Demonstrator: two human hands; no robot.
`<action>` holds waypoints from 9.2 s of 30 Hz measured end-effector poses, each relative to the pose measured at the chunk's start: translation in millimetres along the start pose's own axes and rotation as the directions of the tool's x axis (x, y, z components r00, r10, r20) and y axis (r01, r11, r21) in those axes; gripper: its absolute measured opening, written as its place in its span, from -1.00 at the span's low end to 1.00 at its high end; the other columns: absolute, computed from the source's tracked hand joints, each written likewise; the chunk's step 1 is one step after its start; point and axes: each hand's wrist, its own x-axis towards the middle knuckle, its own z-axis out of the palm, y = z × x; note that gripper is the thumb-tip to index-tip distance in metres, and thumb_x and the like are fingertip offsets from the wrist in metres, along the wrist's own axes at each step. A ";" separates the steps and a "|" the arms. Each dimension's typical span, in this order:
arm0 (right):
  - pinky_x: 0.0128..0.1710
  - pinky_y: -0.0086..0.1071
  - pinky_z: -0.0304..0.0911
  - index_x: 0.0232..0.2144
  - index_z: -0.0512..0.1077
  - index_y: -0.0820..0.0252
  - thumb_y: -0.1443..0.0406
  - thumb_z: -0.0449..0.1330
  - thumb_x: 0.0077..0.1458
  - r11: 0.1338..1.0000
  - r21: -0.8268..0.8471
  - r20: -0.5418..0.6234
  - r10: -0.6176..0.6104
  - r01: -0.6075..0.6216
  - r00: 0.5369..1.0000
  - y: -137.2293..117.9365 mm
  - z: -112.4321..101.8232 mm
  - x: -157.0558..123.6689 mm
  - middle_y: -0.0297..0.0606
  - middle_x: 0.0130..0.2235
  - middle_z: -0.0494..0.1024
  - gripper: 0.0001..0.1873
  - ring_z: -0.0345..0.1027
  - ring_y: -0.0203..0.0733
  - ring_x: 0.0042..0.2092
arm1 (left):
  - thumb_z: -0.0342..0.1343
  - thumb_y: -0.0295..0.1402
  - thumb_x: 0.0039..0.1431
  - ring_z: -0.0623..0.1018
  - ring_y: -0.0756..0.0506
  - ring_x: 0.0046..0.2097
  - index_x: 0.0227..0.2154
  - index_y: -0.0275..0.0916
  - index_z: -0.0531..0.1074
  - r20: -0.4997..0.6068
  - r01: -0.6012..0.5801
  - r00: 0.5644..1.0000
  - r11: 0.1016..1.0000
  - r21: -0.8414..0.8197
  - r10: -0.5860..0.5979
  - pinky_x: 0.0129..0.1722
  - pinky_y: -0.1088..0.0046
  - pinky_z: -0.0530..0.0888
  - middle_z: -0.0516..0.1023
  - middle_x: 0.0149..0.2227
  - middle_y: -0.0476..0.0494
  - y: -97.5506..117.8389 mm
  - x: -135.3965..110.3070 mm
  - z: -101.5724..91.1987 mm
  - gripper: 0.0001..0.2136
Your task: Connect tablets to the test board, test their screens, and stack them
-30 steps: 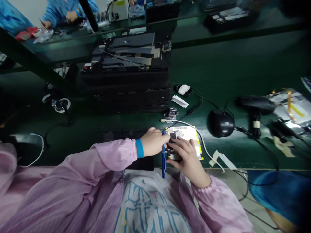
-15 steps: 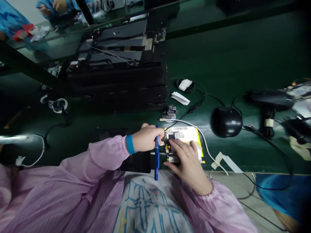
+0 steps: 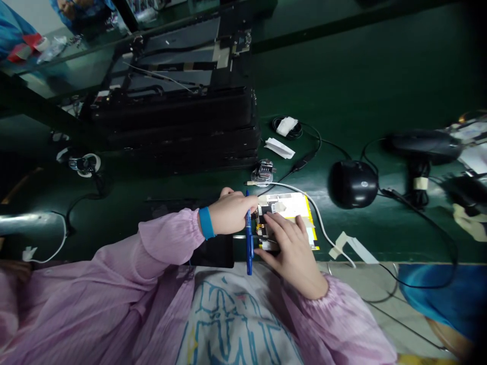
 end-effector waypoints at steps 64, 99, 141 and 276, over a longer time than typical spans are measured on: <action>0.25 0.20 -0.13 0.17 0.27 0.14 0.14 0.10 0.17 0.991 -0.133 0.097 -0.004 0.017 0.995 -5.7 -3.0 1.7 -0.06 0.18 0.32 -0.47 0.15 0.13 0.19 | 0.04 -0.47 0.02 0.52 -0.19 -0.18 -0.36 -0.22 0.33 0.007 0.067 0.998 0.996 0.060 -0.067 -0.14 0.23 0.21 0.56 -0.35 -0.10 10.1 13.8 6.2 -0.90; 0.30 0.14 -0.22 0.15 0.26 0.23 0.08 0.07 0.20 0.996 -0.093 0.077 0.018 -0.010 0.997 -5.1 -2.3 1.7 -0.07 0.17 0.35 -0.45 0.16 0.07 0.21 | -0.01 -0.53 0.02 0.45 -0.13 -0.25 -0.45 -0.22 0.32 0.010 0.021 1.000 0.998 0.056 -0.021 -0.18 0.25 0.16 0.50 -0.44 -0.06 6.8 14.6 8.2 -0.91; -0.33 -0.40 0.43 -0.35 0.40 0.14 0.24 0.20 0.15 0.470 0.826 0.074 0.457 -0.311 0.886 -6.0 -26.8 -2.1 -0.30 -0.40 0.58 -0.91 0.52 -0.24 -0.35 | -0.12 -0.61 0.16 0.57 -0.09 -0.22 0.00 -0.25 0.37 -0.181 -0.365 0.897 0.908 0.207 0.402 -0.19 0.42 0.51 0.55 -0.25 -0.16 18.1 -43.4 29.0 -0.62; 0.10 -0.04 0.18 0.19 0.24 0.20 0.04 0.08 0.21 0.994 -0.109 -0.007 -0.012 0.011 1.000 -6.1 -0.4 -10.0 -0.06 0.01 0.48 -0.42 0.30 0.02 0.10 | 0.13 -0.11 0.09 0.47 -0.11 -0.27 -0.32 -0.15 0.31 -0.498 0.655 0.400 0.620 -0.432 -0.769 -0.23 0.41 0.35 0.47 -0.34 0.01 -127.9 -185.8 -28.7 -0.75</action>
